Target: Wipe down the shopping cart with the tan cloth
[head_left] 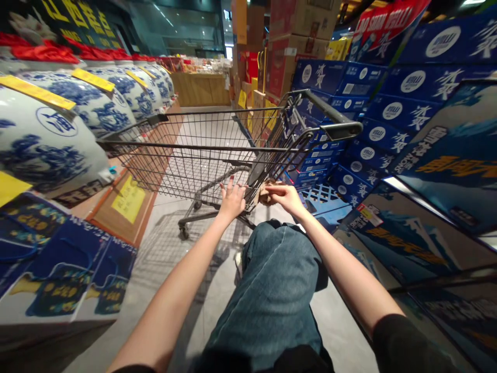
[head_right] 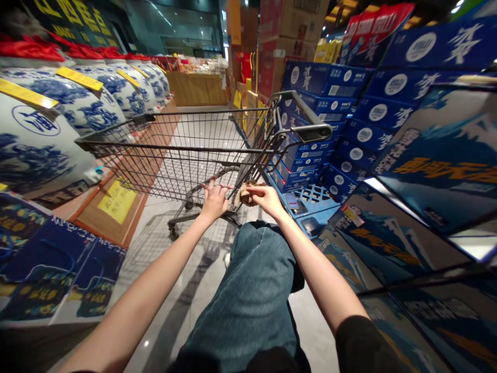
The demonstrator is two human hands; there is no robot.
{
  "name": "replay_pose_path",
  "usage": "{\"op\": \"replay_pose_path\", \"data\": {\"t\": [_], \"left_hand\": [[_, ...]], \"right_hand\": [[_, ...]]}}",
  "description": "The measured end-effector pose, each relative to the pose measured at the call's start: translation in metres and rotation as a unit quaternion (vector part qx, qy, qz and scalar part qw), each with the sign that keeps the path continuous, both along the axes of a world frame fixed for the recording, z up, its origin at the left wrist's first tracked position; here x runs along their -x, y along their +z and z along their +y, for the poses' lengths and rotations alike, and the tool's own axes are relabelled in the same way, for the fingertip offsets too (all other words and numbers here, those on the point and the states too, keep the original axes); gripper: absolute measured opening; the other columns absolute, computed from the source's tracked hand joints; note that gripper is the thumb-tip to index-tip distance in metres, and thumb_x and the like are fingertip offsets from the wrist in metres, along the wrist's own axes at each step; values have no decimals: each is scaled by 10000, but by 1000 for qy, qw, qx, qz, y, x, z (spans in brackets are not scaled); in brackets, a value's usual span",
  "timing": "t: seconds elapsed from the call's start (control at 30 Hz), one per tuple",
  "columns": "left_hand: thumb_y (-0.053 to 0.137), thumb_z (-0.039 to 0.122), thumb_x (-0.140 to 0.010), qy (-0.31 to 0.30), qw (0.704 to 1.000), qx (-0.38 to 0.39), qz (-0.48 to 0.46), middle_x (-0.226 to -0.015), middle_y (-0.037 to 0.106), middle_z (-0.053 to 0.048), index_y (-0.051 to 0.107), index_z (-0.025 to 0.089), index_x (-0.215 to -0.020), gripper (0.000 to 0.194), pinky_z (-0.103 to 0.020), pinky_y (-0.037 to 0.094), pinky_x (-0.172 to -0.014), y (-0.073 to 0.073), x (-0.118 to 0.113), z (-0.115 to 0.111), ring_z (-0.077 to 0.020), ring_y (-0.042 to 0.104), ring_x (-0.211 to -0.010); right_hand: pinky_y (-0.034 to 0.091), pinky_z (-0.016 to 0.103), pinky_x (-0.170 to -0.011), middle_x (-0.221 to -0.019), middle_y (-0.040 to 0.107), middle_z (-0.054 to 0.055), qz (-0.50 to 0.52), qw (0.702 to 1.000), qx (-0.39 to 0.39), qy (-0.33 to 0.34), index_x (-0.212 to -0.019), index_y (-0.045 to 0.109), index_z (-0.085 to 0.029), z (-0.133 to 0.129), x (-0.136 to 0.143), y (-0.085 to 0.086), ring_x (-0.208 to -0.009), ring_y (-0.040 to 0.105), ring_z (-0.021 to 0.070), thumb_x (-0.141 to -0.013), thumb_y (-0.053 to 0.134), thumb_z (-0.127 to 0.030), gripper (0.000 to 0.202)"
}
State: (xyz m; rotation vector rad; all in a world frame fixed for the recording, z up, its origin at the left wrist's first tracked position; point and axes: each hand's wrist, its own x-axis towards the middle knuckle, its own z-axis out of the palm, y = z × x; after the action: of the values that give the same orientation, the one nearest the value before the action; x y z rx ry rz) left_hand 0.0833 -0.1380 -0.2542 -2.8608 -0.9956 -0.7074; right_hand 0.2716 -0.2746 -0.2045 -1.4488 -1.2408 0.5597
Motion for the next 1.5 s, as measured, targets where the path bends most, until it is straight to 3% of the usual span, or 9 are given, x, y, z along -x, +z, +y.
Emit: {"op": "replay_pose_path", "data": {"t": [0.13, 0.23, 0.47, 0.63, 0.8, 1.07, 1.2, 1.37, 1.5], "left_hand": [[513, 125, -867, -21, 1000, -19, -13, -1409, 609, -167, 630, 167, -1347, 496, -661, 232, -1272, 3, 24, 16, -385, 224, -1587], [493, 114, -868, -31, 999, -29, -28, -1422, 606, -149, 619, 157, -1360, 509, -566, 323, -1266, 3, 39, 24, -353, 237, -1587], [475, 124, -869, 10, 1000, -5, -25, -1454, 606, -130, 623, 131, -1366, 519, -541, 348, -1250, 9, 56, 34, -343, 296, -1564], [490, 236, -917, 41, 999, 10, 15, -1526, 551, -169, 585, 153, -1421, 519, -555, 381, -1207, 22, 65, 32, -321, 414, -1507], [526, 431, -955, 62, 997, -3, 43, -1506, 574, -171, 630, 206, -1391, 501, -628, 343, -1201, 30, 75, 35, -350, 443, -1483], [477, 367, -975, 97, 994, 28, 42, -1474, 581, -202, 659, 144, -1327, 455, -598, 375, -1184, 40, 69, 22, -370, 459, -1457], [448, 280, -975, 102, 992, -9, -72, -1280, 665, -170, 697, 161, -1213, 365, -484, 492, -1070, 70, 57, -9, -315, 643, -1193], [527, 423, -964, -76, 961, -127, -232, -1585, 422, -185, 321, 172, -1560, 679, -507, 257, -1268, 120, 14, -53, -329, 311, -1536], [514, 500, -965, -78, 954, -71, -282, -1597, 396, -216, 116, 167, -1588, 811, -529, 202, -1279, 136, -20, -58, -324, 369, -1501]], "right_hand": [[640, 378, -841, -1039, 825, 97, -33, 999, 2, 12, -1008, 833, -166, -16, 13, 10, -908, 781, 240, -720, 591, -204, 378], [621, 357, -820, -977, 817, 69, -96, 990, -99, -42, -932, 836, -214, -47, 26, 33, -914, 751, 220, -745, 599, -208, 301], [558, 340, -842, -966, 712, 31, -207, 906, -338, -145, -846, 796, -255, -91, 35, 164, -964, 665, 201, -769, 553, -134, 282], [492, 310, -844, -986, 666, 55, -411, 889, -195, -45, -950, 785, -208, -45, 49, 232, -951, 627, 194, -863, 515, -168, 287], [392, 263, -690, -986, 637, 71, -559, 825, -77, 6, -889, 776, -185, -38, 65, 226, -781, 561, 148, -859, 572, -158, 208], [418, 269, -725, -863, 734, 41, -451, 890, -60, -32, -937, 784, -185, -36, 47, 239, -777, 603, 172, -801, 621, -229, 217], [386, 249, -664, -810, 736, 43, -445, 896, -2, -1, -979, 787, -141, -13, 50, 246, -714, 592, 146, -791, 615, -226, 269], [372, 245, -645, -715, 661, 6, -397, 917, -34, 8, -877, 773, -126, -19, 52, 243, -665, 524, 117, -750, 635, -231, 216], [390, 266, -643, -649, 600, -6, -362, 931, -52, 21, -792, 759, -128, -32, 55, 244, -646, 491, 115, -754, 614, -242, 189]]}}
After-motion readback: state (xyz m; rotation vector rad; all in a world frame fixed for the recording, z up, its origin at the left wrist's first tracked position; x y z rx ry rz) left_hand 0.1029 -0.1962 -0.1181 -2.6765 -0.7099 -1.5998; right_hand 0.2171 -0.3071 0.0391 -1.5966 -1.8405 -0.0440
